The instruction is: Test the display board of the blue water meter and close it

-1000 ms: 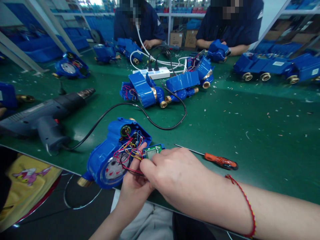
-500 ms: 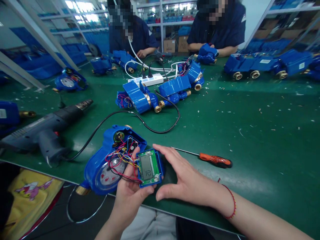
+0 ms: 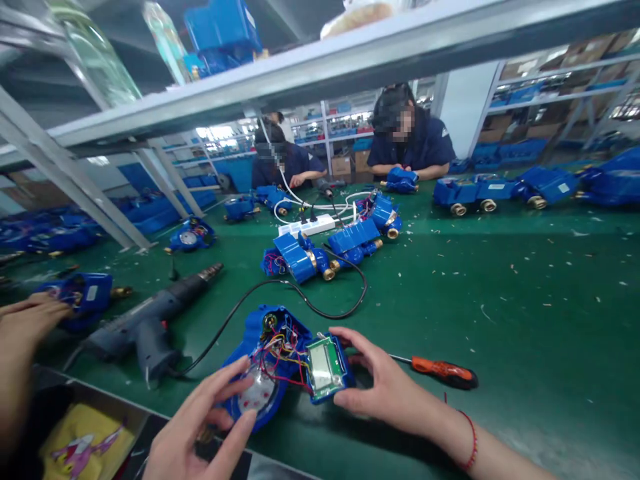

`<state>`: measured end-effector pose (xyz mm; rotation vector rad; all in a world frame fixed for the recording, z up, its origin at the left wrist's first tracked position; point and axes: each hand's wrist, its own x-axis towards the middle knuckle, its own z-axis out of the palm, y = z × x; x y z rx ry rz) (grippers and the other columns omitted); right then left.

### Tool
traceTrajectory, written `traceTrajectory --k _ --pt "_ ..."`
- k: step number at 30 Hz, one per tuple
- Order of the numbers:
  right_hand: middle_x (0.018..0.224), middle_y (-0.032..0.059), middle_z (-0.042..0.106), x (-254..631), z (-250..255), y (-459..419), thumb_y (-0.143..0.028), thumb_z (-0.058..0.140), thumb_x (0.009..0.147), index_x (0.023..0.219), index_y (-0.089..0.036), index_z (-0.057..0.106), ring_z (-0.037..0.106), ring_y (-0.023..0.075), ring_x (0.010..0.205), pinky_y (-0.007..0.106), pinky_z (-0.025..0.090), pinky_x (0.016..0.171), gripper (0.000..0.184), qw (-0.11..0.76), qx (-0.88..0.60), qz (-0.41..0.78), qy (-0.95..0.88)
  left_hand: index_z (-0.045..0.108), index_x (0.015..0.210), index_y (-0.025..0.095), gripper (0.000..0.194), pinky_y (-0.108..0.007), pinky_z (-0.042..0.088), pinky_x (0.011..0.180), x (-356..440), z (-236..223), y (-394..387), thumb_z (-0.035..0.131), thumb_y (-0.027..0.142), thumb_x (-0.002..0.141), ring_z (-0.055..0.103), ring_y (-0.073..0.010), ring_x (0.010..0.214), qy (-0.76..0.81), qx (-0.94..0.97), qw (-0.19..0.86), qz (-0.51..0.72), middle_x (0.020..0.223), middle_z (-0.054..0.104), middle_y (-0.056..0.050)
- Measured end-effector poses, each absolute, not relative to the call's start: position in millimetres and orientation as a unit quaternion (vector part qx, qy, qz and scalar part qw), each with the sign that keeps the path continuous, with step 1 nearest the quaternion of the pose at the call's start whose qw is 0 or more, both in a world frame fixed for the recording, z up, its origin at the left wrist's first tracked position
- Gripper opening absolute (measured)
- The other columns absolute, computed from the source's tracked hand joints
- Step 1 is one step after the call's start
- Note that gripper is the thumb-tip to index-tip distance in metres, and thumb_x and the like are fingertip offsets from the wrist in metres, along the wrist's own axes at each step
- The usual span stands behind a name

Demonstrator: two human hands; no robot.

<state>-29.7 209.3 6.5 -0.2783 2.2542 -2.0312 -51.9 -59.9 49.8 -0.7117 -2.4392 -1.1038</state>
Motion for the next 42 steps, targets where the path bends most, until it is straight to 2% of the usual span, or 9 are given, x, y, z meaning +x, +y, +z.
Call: traceTrajectory --k 3,7,12,16,23,26,32,37,42 --pt "0.129 0.0107 0.05 -50.2 12.5 206.4 -0.044 0.064 0.087 0.132 -0.021 0.047 0.05 0.0252 0.116 0.039 0.042 0.098 0.054 0.007 -0.112 -0.683 0.721 0.045 0.136 0.028 0.06 -0.047 0.052 0.093 -68.3 57.0 -55.2 0.064 0.035 0.08 0.05 -0.0323 0.125 -0.894 -0.26 0.219 -0.291 0.142 0.048 -0.011" --pt "0.095 0.007 0.061 -88.3 30.3 194.5 -0.04 0.058 0.086 0.108 -0.018 0.062 0.057 0.0231 0.093 0.038 0.046 0.088 0.032 -0.047 -0.137 -0.653 0.743 0.038 0.141 0.025 0.065 -0.062 0.036 0.104 -98.9 49.4 -56.6 0.06 0.034 0.08 0.036 -0.0365 0.136 -0.924 -0.185 0.203 -0.266 0.148 0.039 -0.013" --pt "0.107 0.0126 0.06 -106.2 14.6 162.8 -0.047 0.054 0.083 0.105 -0.015 0.06 0.055 0.0279 0.103 0.042 0.041 0.095 0.039 -0.07 -0.113 -0.64 0.757 0.027 0.146 0.017 0.076 -0.054 0.03 0.111 -128.1 39.2 -81.9 0.058 0.038 0.081 0.042 -0.0321 0.132 -0.891 -0.164 0.128 -0.403 0.142 0.046 -0.017" --pt "0.128 0.0207 0.047 -97.3 -24.5 139.4 -0.061 0.053 0.082 0.13 -0.011 0.04 0.047 0.0318 0.117 0.044 0.041 0.097 0.071 -0.037 -0.063 -0.658 0.749 0.016 0.149 0.017 0.09 -0.052 0.03 0.111 -137.4 34.5 -100.8 0.062 0.043 0.076 0.043 -0.0326 0.131 -0.82 -0.132 0.103 -0.547 0.141 0.042 -0.02" --pt "0.136 0.0239 0.041 -86.0 -41.9 95.4 -0.071 0.067 0.069 0.137 -0.014 0.013 0.056 0.0292 0.111 0.038 0.042 0.099 0.105 -0.015 -0.092 -0.761 0.642 0.04 0.135 0.009 0.085 -0.047 0.034 0.109 -143.1 31.3 -114.7 0.068 0.055 0.07 0.049 -0.0359 0.124 -0.753 -0.074 -0.016 -0.654 0.136 0.049 -0.022" --pt "0.132 0.0209 0.047 -86.7 -33.1 86.0 -0.065 0.071 0.067 0.135 -0.015 0.015 0.053 0.0296 0.115 0.038 0.041 0.1 0.101 -0.045 -0.075 -0.779 0.621 0.049 0.125 0.014 0.068 -0.042 0.04 0.104 -140.0 34.5 -112.4 0.067 0.054 0.072 0.055 -0.0328 0.118 -0.73 -0.071 -0.043 -0.678 0.126 0.059 -0.015" --pt "0.124 0.0149 0.047 -105.3 -2.8 118.9 -0.04 0.07 0.069 0.127 -0.02 0.025 0.053 0.0296 0.11 0.041 0.039 0.098 0.077 -0.074 -0.017 -0.725 0.684 0.039 0.128 0.021 0.065 -0.037 0.049 0.092 -130.9 39.1 -105.5 0.063 0.054 0.077 0.063 -0.0279 0.106 -0.673 -0.065 -0.11 -0.729 0.122 0.064 -0.011" --pt "0.119 0.0108 0.046 -129.7 43.5 143.3 -0.033 0.068 0.065 0.123 -0.022 0.033 0.051 0.0285 0.108 0.038 0.043 0.089 0.069 -0.04 -0.051 -0.715 0.696 0.03 0.138 0.02 0.083 -0.04 0.038 0.106 -121.7 35.0 -93.7 0.065 0.058 0.073 0.054 -0.0296 0.12 -0.698 -0.064 -0.087 -0.708 0.136 0.053 -0.015" --pt "0.116 0.0079 0.048 -145.8 78.1 140.0 -0.027 0.071 0.057 0.117 -0.022 0.046 0.046 0.0277 0.112 0.036 0.044 0.087 0.065 0.018 -0.127 -0.723 0.679 0.041 0.135 0.013 0.074 -0.039 0.025 0.114 -109.1 24.0 -79.4 0.058 0.054 0.076 0.04 -0.0311 0.134 -0.787 -0.075 -0.019 -0.612 0.14 0.046 -0.017"
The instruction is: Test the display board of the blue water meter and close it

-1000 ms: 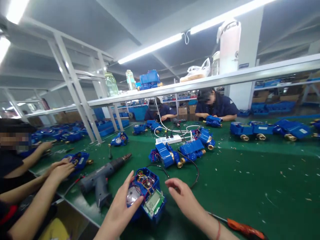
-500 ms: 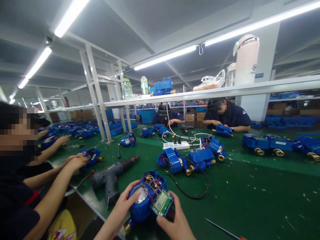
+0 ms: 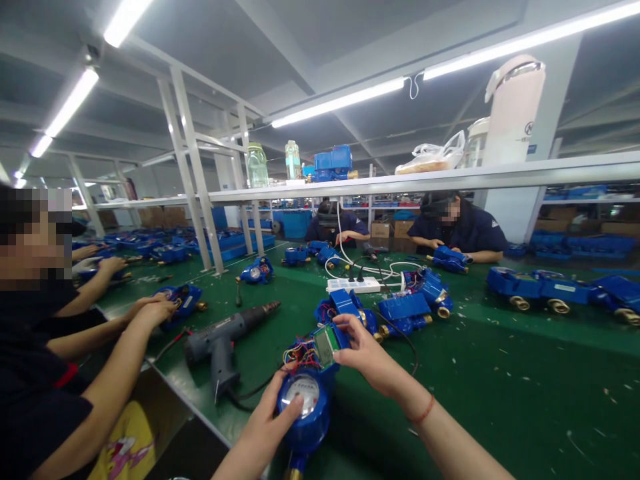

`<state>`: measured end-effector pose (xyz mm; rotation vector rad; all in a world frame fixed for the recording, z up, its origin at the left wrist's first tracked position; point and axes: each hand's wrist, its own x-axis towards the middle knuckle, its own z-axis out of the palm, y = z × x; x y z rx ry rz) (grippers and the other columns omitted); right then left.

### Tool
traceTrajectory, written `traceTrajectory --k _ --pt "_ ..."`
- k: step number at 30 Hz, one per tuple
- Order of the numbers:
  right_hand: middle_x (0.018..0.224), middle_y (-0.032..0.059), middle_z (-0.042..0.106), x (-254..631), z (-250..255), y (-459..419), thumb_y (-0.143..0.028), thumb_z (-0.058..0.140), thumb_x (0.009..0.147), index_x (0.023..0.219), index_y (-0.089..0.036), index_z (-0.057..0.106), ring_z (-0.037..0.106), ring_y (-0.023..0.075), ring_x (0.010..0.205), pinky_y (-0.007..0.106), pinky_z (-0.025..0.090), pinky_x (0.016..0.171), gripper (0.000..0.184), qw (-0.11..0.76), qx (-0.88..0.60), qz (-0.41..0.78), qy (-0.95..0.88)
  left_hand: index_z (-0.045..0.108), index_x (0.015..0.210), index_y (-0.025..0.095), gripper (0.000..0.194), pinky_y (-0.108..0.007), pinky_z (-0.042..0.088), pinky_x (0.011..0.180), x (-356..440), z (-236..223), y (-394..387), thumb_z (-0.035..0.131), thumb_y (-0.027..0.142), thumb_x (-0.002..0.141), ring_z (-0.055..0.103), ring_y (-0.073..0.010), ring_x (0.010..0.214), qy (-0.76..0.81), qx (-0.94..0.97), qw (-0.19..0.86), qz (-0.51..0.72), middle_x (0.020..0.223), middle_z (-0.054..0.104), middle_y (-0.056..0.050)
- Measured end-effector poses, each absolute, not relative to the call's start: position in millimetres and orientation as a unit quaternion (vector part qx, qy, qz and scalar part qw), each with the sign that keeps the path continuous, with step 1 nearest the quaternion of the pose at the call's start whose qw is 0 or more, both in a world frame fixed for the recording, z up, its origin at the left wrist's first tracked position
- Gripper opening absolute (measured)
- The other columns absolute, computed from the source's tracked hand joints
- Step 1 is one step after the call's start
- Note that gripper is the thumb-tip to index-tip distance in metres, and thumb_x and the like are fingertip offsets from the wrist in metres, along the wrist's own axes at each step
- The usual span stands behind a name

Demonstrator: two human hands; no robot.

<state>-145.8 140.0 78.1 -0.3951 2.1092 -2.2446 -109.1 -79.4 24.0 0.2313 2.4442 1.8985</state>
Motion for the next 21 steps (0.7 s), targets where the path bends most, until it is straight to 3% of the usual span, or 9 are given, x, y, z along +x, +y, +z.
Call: traceTrajectory --k 5,10,13,15,21 --pt "0.111 0.0076 0.051 -159.2 79.1 130.6 -0.029 0.061 0.061 0.111 -0.021 0.05 0.053 0.0245 0.099 0.035 0.047 0.078 0.052 0.083 -0.174 -0.741 0.644 0.038 0.136 0.009 0.076 -0.038 0.029 0.112 -99.9 8.5 -72.8 0.055 0.052 0.076 0.043 -0.0309 0.13 0.788 0.069 0.006 0.611 0.134 0.05 -0.018" --pt "0.113 0.007 0.055 -174.9 72.3 127.6 -0.029 0.052 0.062 0.108 -0.02 0.058 0.05 0.027 0.108 0.039 0.042 0.092 0.047 0.034 -0.194 -0.724 0.661 0.047 0.132 0.017 0.072 -0.04 0.034 0.109 -97.5 -1.4 -75.7 0.06 0.059 0.075 0.049 -0.0319 0.124 0.735 0.095 -0.001 0.672 0.129 0.056 -0.015" --pt "0.117 0.0066 0.059 -178.1 70.6 128.7 -0.026 0.053 0.065 0.106 -0.019 0.065 0.044 0.0298 0.117 0.043 0.033 0.102 0.044 0.012 -0.202 -0.68 0.705 0.06 0.118 0.018 0.062 -0.043 0.028 0.112 -97.8 -1.4 -77.7 0.058 0.064 0.077 0.042 -0.0324 0.13 0.735 0.09 -0.048 0.67 0.131 0.053 -0.016" --pt "0.116 0.0077 0.061 -178.1 69.7 128.0 -0.029 0.052 0.068 0.108 -0.017 0.067 0.049 0.0309 0.114 0.045 0.034 0.1 0.044 0.018 -0.21 -0.659 0.721 0.065 0.109 0.018 0.058 -0.043 0.028 0.113 -98.2 0.6 -76.3 0.055 0.066 0.078 0.04 -0.0323 0.132 0.713 0.08 -0.059 0.694 0.133 0.051 -0.016" --pt "0.11 0.0081 0.066 -185.6 71.0 116.0 -0.03 0.047 0.068 0.106 -0.014 0.071 0.056 0.03 0.108 0.042 0.04 0.096 0.048 0.074 -0.26 -0.634 0.725 0.055 0.114 0.018 0.058 -0.039 0.046 0.099 -98.4 3.6 -64.3 0.062 0.062 0.076 0.057 -0.0301 0.115 0.625 0.052 -0.033 0.778 0.121 0.061 -0.014"
